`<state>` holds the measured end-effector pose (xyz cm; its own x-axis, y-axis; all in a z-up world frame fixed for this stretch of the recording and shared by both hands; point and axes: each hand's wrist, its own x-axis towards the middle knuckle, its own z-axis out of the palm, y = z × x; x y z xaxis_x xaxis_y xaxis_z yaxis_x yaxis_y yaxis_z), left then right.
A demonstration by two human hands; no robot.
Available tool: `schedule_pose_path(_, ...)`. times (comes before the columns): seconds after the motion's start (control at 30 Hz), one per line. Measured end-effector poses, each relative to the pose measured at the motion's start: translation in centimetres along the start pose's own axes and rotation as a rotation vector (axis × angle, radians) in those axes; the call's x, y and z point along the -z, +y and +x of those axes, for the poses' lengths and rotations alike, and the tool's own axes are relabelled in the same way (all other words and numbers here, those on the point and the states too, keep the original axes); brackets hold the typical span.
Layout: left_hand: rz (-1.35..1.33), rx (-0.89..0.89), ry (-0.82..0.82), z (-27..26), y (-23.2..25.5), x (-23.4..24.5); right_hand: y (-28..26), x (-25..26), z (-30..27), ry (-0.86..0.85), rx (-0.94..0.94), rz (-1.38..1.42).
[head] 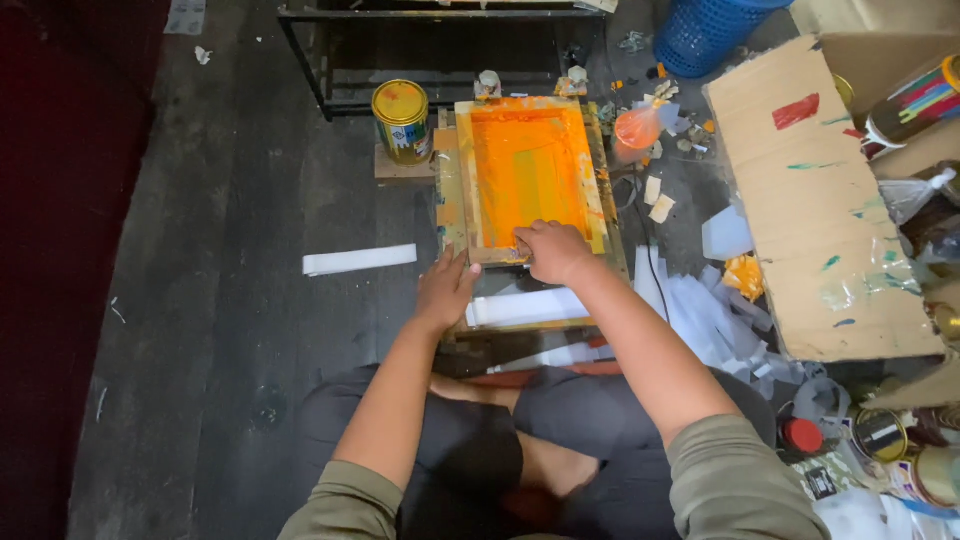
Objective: The person sits on the floor and performs screen printing by placing white paper under a wooden frame with orange ink. They use a squeegee to spread the ink across the screen, then lift the frame to reveal the printed paper.
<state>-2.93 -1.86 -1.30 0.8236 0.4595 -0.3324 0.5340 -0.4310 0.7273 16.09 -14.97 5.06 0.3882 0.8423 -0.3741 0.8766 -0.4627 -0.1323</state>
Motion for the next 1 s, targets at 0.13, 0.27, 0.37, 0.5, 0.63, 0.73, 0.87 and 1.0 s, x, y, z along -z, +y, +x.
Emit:
schedule_pose_path(0.13, 0.043, 0.011, -0.017, -0.2, 0.0, -0.1, 0.3, -1.1, 0.9, 0.012, 0.012, -0.062)
schedule_pose_path(0.27, 0.038, 0.017, -0.012, 0.2, 0.2, -0.3, 1.0, 0.0, 1.9, -0.055, 0.043, -0.106)
schedule_pose_path(0.37, 0.068, 0.006, 0.019, 1.3, -0.3, -0.7, 1.1, 1.7, 3.0, -0.109, 0.054, -0.087)
schedule_pose_path(0.5, 0.052, -0.033, 0.074, 1.2, 1.0, 0.4, 2.9, 3.3, 6.2, -0.095, 0.041, -0.094)
schedule_pose_path(0.63, 0.063, -0.023, 0.075, 2.5, 1.0, 0.9, 3.3, 4.0, 9.4, 0.042, 0.019, -0.130)
schedule_pose_path(0.73, 0.024, -0.023, 0.063, 3.6, 0.5, 1.0, 3.4, 3.9, 11.1, 0.125, 0.009, -0.133)
schedule_pose_path(0.87, 0.040, -0.039, 0.038, 3.9, 0.5, 1.4, 3.6, 2.9, 12.1, 0.206, 0.030, -0.129)
schedule_pose_path(1.0, -0.002, -0.041, 0.040, 2.9, 1.4, 2.0, 4.0, 1.2, 11.2, 0.191, 0.065, -0.147)
